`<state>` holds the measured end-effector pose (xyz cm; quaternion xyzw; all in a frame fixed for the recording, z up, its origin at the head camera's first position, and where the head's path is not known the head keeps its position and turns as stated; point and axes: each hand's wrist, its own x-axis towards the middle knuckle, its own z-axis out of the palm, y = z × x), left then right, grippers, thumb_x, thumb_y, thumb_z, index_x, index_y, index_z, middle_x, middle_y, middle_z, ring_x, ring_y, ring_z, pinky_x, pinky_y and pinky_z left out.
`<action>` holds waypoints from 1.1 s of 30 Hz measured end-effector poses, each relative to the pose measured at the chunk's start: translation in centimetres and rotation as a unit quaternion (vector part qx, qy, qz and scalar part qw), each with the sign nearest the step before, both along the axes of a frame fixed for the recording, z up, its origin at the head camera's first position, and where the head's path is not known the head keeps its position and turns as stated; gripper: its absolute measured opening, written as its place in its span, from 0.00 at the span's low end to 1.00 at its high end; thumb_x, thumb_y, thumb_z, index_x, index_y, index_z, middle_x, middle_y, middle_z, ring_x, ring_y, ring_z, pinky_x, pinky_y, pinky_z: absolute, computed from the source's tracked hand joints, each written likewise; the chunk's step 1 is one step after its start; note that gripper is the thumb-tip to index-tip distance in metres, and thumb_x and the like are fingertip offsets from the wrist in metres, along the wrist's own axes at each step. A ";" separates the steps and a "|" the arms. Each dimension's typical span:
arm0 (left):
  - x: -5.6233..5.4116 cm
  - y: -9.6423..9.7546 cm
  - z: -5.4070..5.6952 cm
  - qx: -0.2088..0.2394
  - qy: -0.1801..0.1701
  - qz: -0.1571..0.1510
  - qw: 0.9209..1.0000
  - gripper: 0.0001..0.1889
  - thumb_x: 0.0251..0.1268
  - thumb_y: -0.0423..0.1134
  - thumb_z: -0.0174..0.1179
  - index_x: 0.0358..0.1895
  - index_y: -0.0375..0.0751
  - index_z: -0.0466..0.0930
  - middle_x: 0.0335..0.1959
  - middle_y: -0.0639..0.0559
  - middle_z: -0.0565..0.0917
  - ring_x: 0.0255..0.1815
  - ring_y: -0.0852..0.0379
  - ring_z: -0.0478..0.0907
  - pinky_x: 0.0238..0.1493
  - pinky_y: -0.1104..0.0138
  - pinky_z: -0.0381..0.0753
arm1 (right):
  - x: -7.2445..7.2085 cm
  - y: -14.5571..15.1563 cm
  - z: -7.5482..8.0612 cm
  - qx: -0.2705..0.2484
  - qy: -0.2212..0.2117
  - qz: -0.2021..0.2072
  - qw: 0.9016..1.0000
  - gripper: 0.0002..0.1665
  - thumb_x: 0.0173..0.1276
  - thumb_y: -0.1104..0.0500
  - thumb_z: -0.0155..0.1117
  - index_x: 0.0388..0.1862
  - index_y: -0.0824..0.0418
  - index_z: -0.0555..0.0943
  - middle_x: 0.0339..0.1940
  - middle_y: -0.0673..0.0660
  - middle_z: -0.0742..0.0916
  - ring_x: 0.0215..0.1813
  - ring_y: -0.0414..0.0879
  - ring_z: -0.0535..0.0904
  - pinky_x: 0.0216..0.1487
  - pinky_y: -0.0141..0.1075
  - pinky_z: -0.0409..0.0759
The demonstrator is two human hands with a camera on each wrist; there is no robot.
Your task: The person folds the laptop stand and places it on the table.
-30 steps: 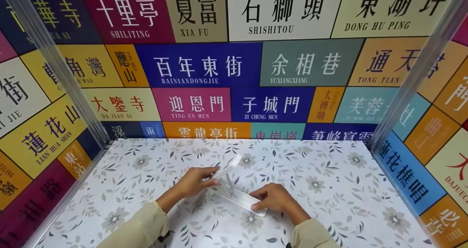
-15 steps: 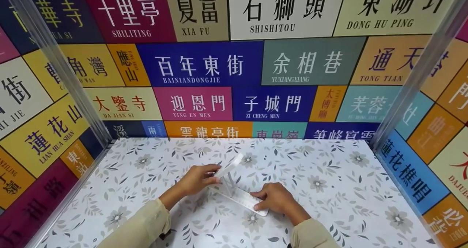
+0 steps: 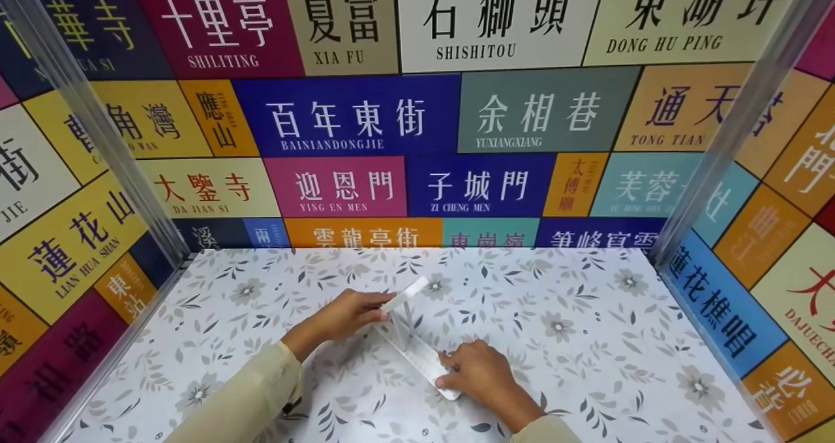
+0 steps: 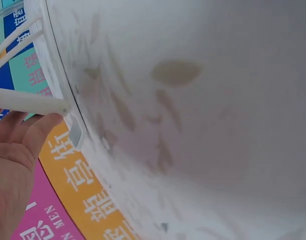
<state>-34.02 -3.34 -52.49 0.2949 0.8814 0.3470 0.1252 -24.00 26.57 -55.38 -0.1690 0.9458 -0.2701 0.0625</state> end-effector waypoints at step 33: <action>-0.1 3.1 0.3 -0.036 0.016 -0.083 0.996 0.23 0.83 0.41 0.47 0.76 0.60 0.67 0.75 0.57 0.73 0.78 0.59 0.66 0.79 0.57 0.64 | 4.6 -6.6 -0.3 -0.007 0.083 -0.061 0.995 0.35 0.49 0.44 0.81 0.03 0.52 0.65 0.07 0.38 0.60 0.15 0.36 0.56 0.17 0.31 0.59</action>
